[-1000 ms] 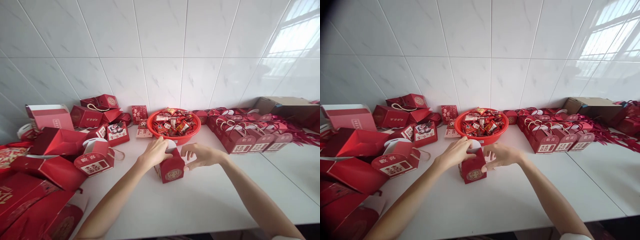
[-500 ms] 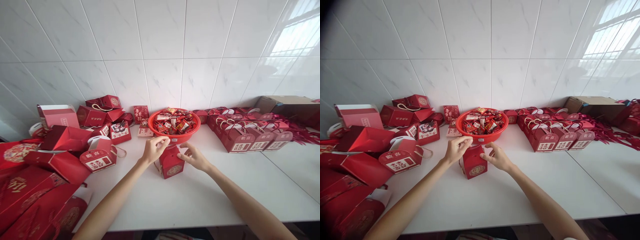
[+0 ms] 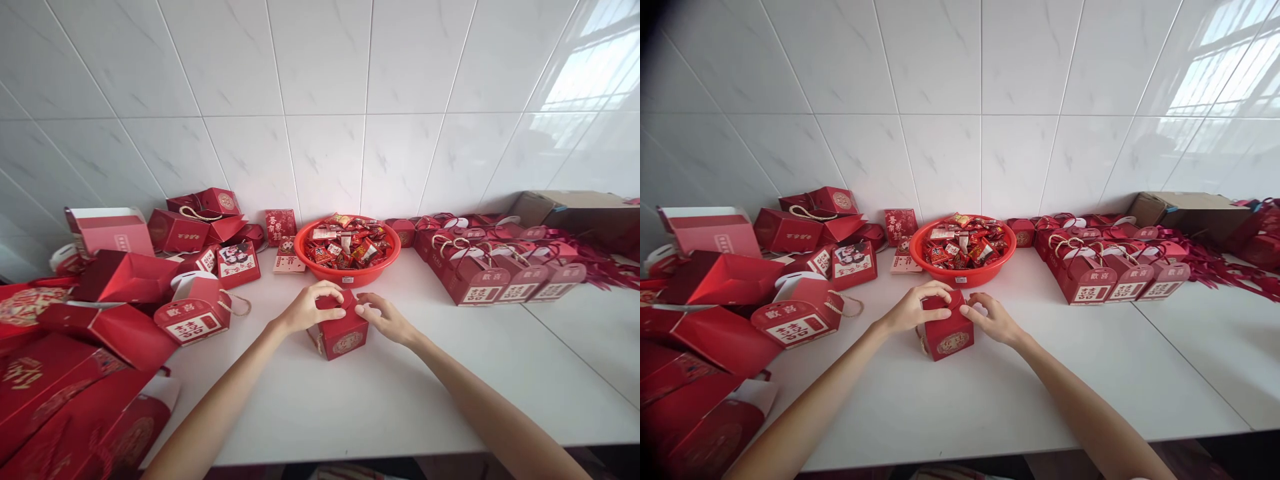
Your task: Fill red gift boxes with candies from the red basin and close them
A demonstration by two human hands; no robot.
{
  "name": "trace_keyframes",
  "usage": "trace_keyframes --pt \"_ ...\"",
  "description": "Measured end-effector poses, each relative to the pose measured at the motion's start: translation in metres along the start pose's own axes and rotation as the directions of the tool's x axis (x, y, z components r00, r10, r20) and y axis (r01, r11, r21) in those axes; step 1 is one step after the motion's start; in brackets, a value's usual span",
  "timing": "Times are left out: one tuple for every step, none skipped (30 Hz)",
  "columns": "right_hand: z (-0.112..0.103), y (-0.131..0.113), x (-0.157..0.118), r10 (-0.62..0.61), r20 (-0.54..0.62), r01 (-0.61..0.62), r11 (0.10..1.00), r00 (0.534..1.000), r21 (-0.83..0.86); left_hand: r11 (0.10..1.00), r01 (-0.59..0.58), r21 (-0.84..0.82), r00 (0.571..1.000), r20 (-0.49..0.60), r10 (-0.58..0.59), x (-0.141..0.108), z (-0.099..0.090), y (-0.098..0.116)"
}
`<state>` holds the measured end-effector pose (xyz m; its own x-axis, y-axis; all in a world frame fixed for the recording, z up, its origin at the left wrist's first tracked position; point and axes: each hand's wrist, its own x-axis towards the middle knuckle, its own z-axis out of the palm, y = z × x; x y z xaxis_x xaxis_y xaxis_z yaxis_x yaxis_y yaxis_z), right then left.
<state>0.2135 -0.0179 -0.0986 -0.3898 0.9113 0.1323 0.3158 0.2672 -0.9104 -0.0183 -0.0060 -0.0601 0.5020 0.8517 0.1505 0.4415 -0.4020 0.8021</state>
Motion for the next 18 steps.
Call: trace_keyframes --pt "0.000 0.000 0.000 0.005 -0.012 -0.005 1.000 1.000 0.019 1.000 0.006 -0.004 1.000 -0.001 -0.006 0.000 0.000 -0.001" --pt "0.000 -0.001 0.001 0.028 -0.016 -0.027 0.998 0.999 0.055 1.000 0.010 -0.005 1.000 -0.003 -0.010 0.001 0.000 -0.002" --pt "0.000 -0.001 0.001 0.066 -0.011 -0.064 0.993 0.998 0.102 1.000 0.010 -0.005 1.000 -0.007 -0.010 0.001 0.000 -0.002" --pt "0.000 -0.001 0.001 0.107 0.000 -0.106 0.983 0.994 0.148 1.000 0.010 -0.002 1.000 -0.010 -0.010 0.001 0.001 -0.003" --pt "0.000 -0.002 0.002 0.141 0.009 -0.140 0.972 0.990 0.187 1.000 0.013 0.000 1.000 -0.014 -0.013 0.001 0.001 -0.004" --pt "-0.001 -0.002 0.002 0.159 0.014 -0.159 0.963 0.987 0.218 1.000 0.017 0.002 1.000 -0.019 -0.017 0.002 0.001 -0.004" --pt "-0.002 -0.003 0.003 0.161 0.022 -0.162 0.956 0.987 0.243 1.000 0.022 0.003 0.999 -0.025 -0.021 0.002 0.001 -0.005" --pt "-0.003 -0.004 0.004 0.150 0.036 -0.154 0.951 0.988 0.269 1.000 0.026 0.006 0.999 -0.031 -0.026 0.002 0.001 -0.005" --pt "-0.004 -0.005 0.005 0.135 0.054 -0.145 0.943 0.989 0.300 0.999 0.031 0.009 0.999 -0.039 -0.031 0.003 0.001 -0.005" --pt "-0.006 -0.007 0.006 0.123 0.072 -0.140 0.931 0.990 0.338 0.999 0.036 0.012 0.998 -0.046 -0.036 0.003 0.001 -0.005" --pt "-0.007 -0.008 0.007 0.118 0.089 -0.143 0.914 0.989 0.380 0.999 0.042 0.014 0.998 -0.053 -0.041 0.003 0.001 -0.005" --pt "-0.009 -0.010 0.008 0.118 0.103 -0.151 0.895 0.988 0.420 0.999 0.047 0.016 0.997 -0.058 -0.046 0.004 0.000 -0.005" --pt "-0.011 -0.012 0.010 0.122 0.115 -0.161 0.877 0.986 0.453 0.999 0.053 0.014 0.997 -0.062 -0.052 0.004 0.000 -0.005" --pt "-0.013 -0.014 0.011 0.128 0.123 -0.172 0.860 0.984 0.481 0.998 0.055 0.010 0.997 -0.063 -0.054 0.004 0.000 -0.005" --pt "-0.015 -0.017 0.012 0.133 0.131 -0.181 0.844 0.982 0.505 0.999 0.053 0.003 0.997 -0.064 -0.053 0.004 -0.001 -0.005" --pt "-0.018 -0.020 0.014 0.134 0.136 -0.187 0.829 0.981 0.526 0.999 0.049 -0.006 0.997 -0.064 -0.050 0.004 -0.001 -0.005" --pt "-0.020 -0.023 0.015 0.133 0.138 -0.188 0.815 0.981 0.548 0.999 0.044 -0.016 0.997 -0.063 -0.045 0.005 -0.001 -0.005" --pt "-0.023 -0.027 0.017 0.130 0.134 -0.183 0.800 0.982 0.572 0.999 0.038 -0.024 0.997 -0.063 -0.039 0.005 -0.001 -0.006"
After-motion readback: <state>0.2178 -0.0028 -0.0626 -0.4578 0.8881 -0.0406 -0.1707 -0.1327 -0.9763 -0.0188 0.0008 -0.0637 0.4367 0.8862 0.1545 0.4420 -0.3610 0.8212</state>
